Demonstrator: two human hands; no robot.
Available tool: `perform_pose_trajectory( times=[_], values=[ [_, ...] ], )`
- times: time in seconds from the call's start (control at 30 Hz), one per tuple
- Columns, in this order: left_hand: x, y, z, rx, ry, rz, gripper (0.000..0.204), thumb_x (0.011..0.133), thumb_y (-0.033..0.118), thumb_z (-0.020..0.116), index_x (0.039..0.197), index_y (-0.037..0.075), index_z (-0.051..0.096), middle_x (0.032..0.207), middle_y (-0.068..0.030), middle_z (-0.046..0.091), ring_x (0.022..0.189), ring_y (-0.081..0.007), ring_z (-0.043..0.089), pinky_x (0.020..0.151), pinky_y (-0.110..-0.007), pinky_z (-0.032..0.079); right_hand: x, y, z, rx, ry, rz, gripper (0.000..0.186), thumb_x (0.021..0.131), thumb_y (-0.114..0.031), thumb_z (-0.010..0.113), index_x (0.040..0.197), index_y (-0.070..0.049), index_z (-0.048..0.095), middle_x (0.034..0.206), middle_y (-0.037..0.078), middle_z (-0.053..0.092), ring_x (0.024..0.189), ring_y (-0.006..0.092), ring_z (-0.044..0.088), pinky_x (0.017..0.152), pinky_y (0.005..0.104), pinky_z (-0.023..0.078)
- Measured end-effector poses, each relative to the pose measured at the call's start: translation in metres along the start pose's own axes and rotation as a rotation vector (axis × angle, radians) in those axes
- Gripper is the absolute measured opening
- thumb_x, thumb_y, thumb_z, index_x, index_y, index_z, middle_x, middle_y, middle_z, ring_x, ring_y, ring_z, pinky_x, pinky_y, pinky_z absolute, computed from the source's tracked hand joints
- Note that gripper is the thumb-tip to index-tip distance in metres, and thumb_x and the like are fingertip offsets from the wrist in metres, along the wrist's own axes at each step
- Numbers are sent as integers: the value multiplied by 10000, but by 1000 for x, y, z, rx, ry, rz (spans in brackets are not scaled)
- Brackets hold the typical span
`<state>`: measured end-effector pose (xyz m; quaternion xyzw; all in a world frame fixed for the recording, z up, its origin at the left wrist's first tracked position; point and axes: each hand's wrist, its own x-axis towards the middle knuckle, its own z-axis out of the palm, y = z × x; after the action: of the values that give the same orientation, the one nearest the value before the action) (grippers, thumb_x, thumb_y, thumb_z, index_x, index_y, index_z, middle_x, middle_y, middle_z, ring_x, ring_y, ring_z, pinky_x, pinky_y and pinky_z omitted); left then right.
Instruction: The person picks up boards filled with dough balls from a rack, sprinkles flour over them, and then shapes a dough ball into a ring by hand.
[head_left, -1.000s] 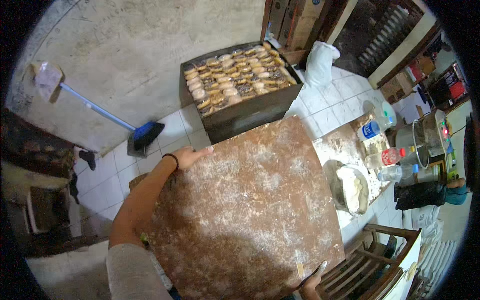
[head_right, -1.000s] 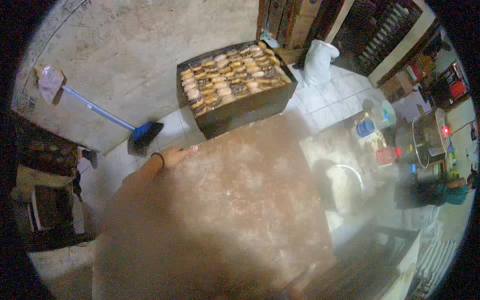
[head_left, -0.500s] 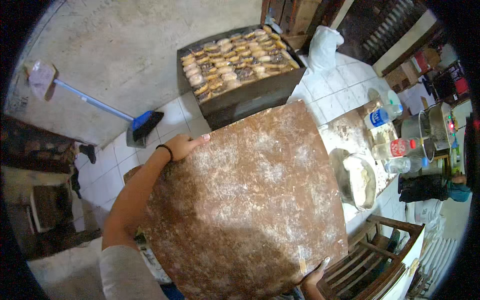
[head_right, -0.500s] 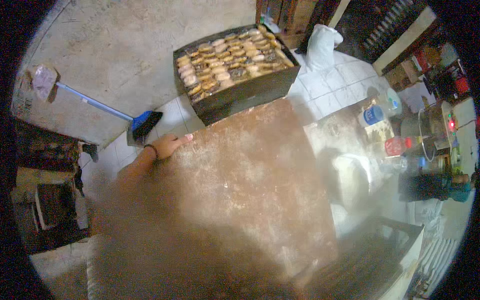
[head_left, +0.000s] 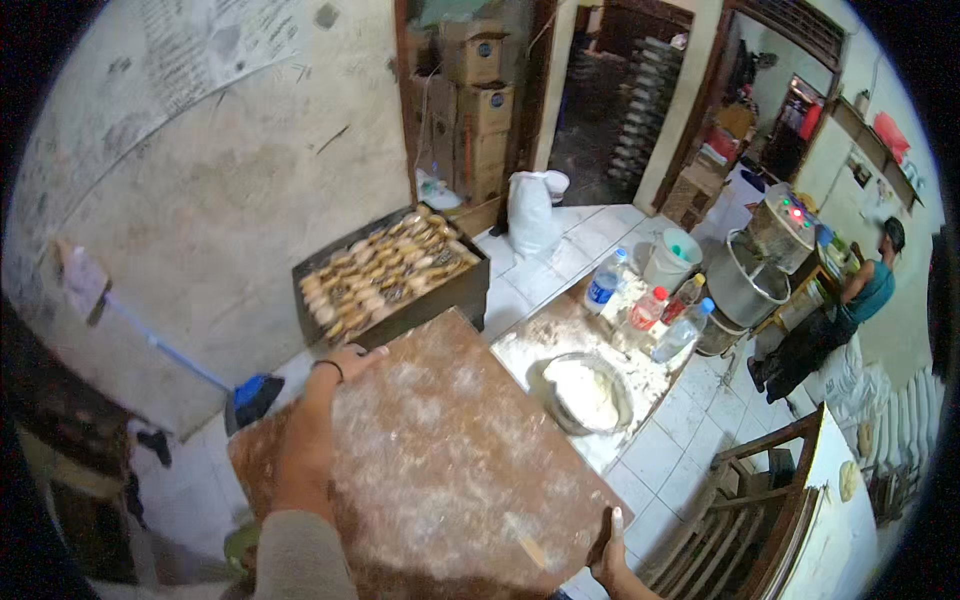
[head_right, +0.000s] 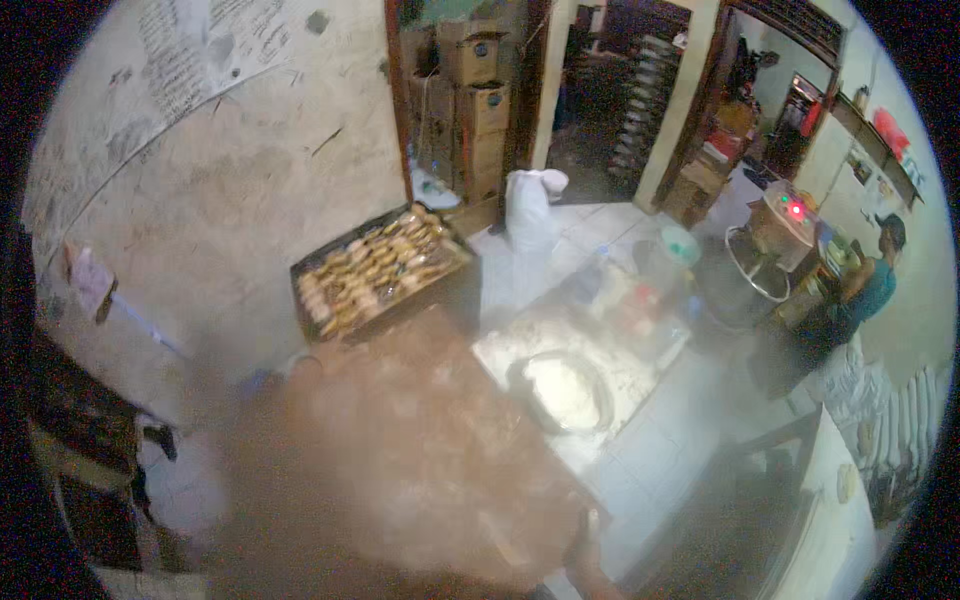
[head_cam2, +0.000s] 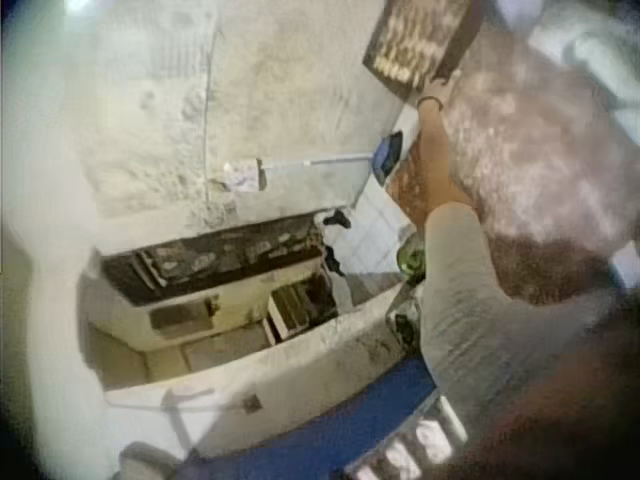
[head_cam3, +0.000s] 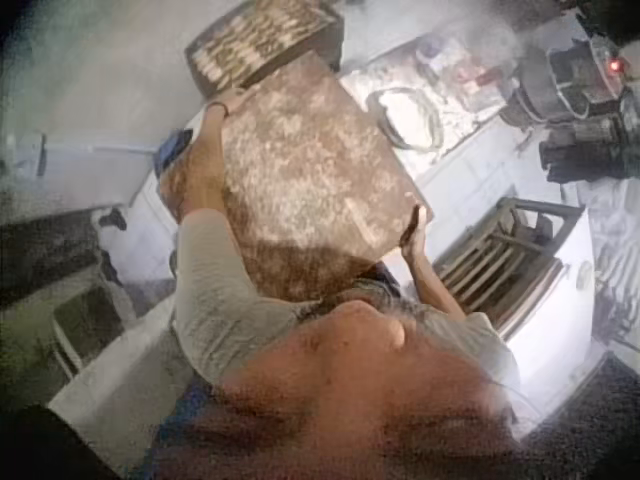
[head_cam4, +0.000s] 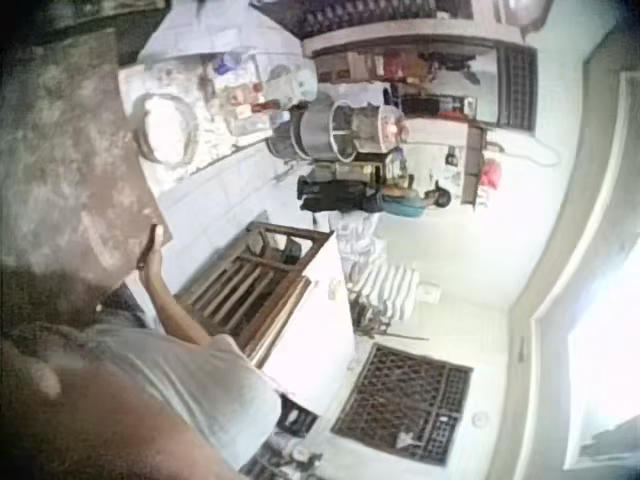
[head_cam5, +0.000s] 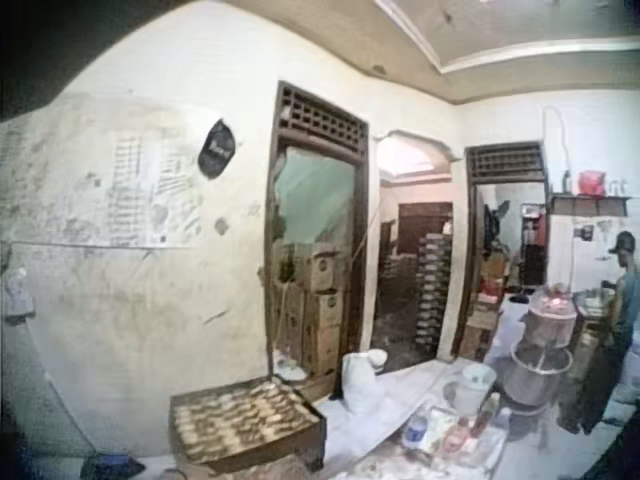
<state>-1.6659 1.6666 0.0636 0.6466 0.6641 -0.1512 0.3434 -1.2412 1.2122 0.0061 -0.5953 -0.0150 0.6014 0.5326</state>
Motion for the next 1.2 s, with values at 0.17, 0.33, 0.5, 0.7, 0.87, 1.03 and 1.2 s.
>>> perform_pose_trajectory(
  times=[0.17, 0.33, 0.5, 0.7, 0.87, 1.03, 1.2],
  values=[
    [57, 96, 16, -13, -90, 4, 1172, 695, 959, 325, 1273, -23, 600, 1353, -236, 526, 1202, -335, 548, 987, -493, 442, 61, 12, -50, 25, -13, -114, 633, 988, -541, 475, 1411, -70, 466, 1362, 74, 549, 1264, 211, 490, 1066, 363, 413],
    [117, 87, 24, 10, -219, -32, 1109, 670, 979, 322, 925, -32, 697, 1067, -234, 639, 1024, -340, 621, 931, -507, 443, 45, -18, -14, -26, 105, -50, 534, 1011, -477, 451, 1356, -72, 496, 1280, 79, 542, 1187, 209, 473, 1001, 347, 401],
    [158, 63, 49, 16, -42, 48, 991, 710, 931, 404, 566, -27, 613, 672, -190, 621, 756, -326, 650, 832, -448, 471, 59, -32, 4, -16, 156, -21, 407, 1007, -402, 492, 1252, -83, 549, 1133, 62, 554, 1025, 191, 476, 883, 339, 401],
    [150, 58, 54, -59, 71, 140, 1014, 704, 927, 416, 612, -53, 660, 682, -232, 639, 744, -356, 656, 794, -471, 490, 61, -32, 7, -42, 100, -14, 260, 1003, -313, 541, 1127, -95, 611, 956, 41, 567, 830, 170, 479, 741, 330, 402],
    [135, 86, 33, -40, -196, 54, 1095, 711, 923, 407, 1015, -86, 707, 1088, -296, 659, 1025, -382, 636, 932, -483, 458, 68, -25, 6, -100, 110, -38, 365, 999, -364, 533, 1206, -63, 549, 1080, 66, 533, 948, 191, 465, 831, 341, 380],
    [99, 90, 48, 191, 530, 172, 991, 806, 829, 410, 1304, -12, 577, 1357, -223, 524, 1316, -358, 441, 1105, -445, 337, 71, 4, -18, -160, 88, -145, 544, 996, -446, 513, 1331, -20, 459, 1270, 102, 488, 1137, 223, 447, 974, 357, 352],
    [-76, 184, 123, -1056, 508, 928, 635, 844, 427, 740, 1291, 84, 447, 1234, -93, 531, 1228, -222, 490, 1066, -379, 372, 41, 9, -16, -285, -30, -275, 645, 1012, -476, 460, 1423, 16, 391, 1411, 146, 464, 1288, 263, 437, 1077, 399, 342]
  ],
)
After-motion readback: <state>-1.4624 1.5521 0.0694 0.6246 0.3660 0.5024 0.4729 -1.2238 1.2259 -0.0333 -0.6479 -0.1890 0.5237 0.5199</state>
